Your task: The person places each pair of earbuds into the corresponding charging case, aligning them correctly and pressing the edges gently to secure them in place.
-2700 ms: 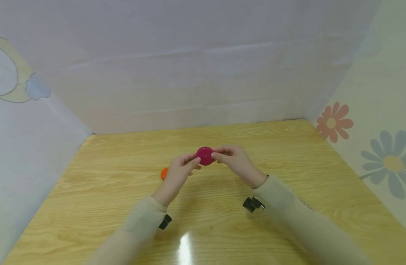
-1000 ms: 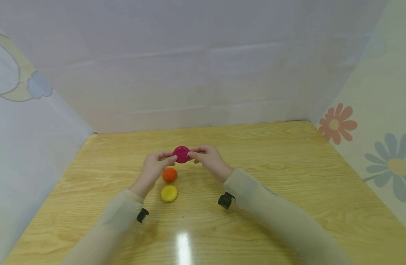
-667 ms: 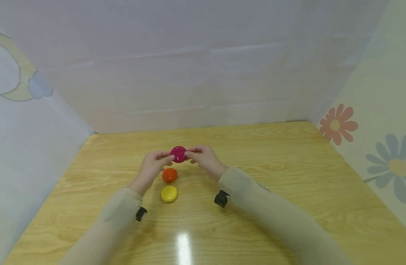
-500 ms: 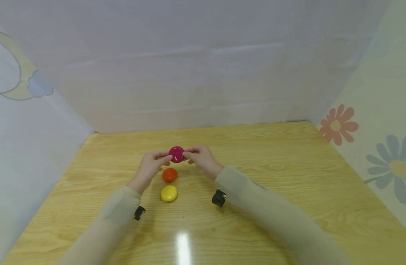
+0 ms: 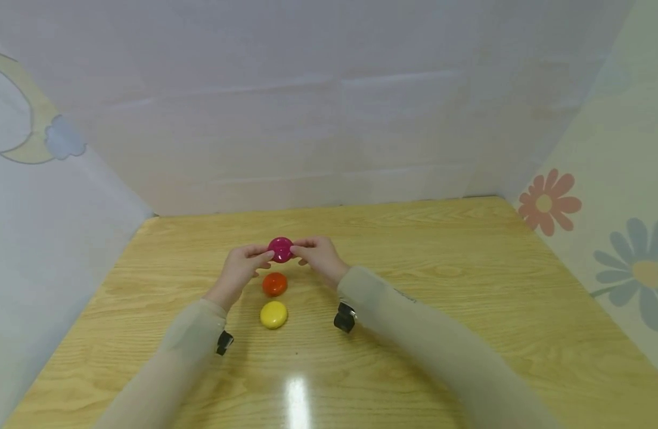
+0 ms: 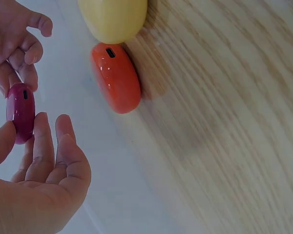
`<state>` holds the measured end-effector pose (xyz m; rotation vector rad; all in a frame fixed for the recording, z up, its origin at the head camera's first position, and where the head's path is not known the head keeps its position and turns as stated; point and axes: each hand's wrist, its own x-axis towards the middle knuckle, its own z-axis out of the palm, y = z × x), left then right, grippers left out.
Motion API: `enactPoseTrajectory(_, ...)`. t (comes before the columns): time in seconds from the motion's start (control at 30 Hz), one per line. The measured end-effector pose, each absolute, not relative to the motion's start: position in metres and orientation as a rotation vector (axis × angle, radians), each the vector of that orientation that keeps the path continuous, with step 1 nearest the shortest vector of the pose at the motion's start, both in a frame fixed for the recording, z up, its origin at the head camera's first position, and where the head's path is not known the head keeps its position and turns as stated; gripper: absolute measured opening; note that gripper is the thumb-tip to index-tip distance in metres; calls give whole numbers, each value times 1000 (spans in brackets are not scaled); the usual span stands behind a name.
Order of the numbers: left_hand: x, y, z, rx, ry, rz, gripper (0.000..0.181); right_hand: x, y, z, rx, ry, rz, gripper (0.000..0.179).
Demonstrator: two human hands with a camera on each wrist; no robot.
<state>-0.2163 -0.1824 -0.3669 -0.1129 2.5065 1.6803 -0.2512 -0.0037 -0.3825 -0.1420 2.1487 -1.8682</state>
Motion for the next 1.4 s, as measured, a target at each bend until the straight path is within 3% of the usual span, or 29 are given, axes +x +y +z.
enactPoseTrajectory(1.4,-246,-197,-398,-433,2370,1687,35,-281,-35,-410,33,2195,-1775,17)
